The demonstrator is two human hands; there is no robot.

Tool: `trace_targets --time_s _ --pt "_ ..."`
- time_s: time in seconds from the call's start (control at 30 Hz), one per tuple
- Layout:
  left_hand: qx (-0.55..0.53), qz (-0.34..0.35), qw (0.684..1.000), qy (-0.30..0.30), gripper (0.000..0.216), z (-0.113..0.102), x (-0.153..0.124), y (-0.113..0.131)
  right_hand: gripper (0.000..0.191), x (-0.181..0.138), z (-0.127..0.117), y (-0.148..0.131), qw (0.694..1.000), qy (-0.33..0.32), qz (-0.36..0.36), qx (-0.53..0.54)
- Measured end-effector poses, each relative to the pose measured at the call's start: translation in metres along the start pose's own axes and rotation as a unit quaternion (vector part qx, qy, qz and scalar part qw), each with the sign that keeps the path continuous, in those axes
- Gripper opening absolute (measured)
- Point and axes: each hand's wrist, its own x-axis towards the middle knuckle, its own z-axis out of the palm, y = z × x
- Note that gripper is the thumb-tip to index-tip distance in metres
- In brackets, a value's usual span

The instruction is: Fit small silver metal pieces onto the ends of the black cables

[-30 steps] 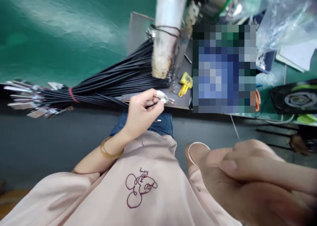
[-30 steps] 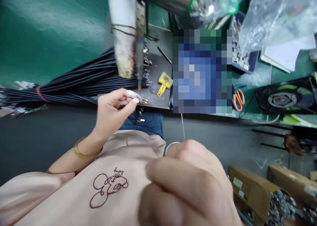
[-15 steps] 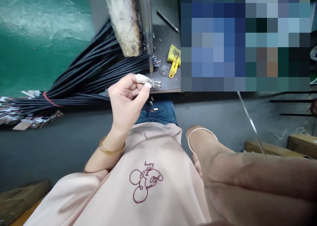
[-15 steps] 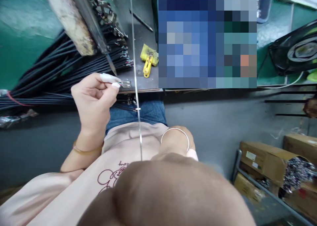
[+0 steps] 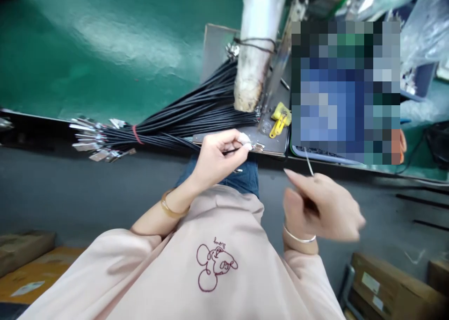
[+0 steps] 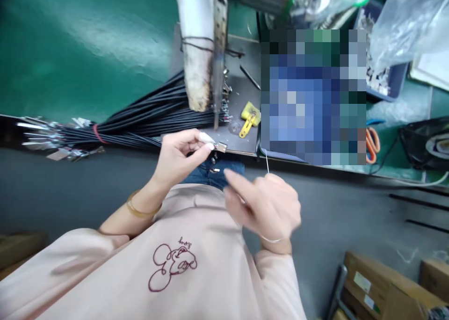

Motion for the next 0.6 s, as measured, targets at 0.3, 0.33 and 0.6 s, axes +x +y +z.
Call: trace_targets --time_s 0.3,0.33,0.6 --pt "0.106 0.08 0.986 -0.099 0.018 -0.011 0.0 0.001 0.007 0.023 0.056 0.021 0.996 -0.021 -0.084 0.01" --pt "0.113 0.087 0.985 -0.101 0.019 -0.011 0.0 0.001 0.007 0.023 0.056 0.019 0.996 -0.029 -0.078 0.02" --pt "-0.002 -0.011 0.983 -0.186 0.014 -0.03 0.001 0.009 0.019 0.026 0.027 0.029 0.98 0.045 0.131 0.144"
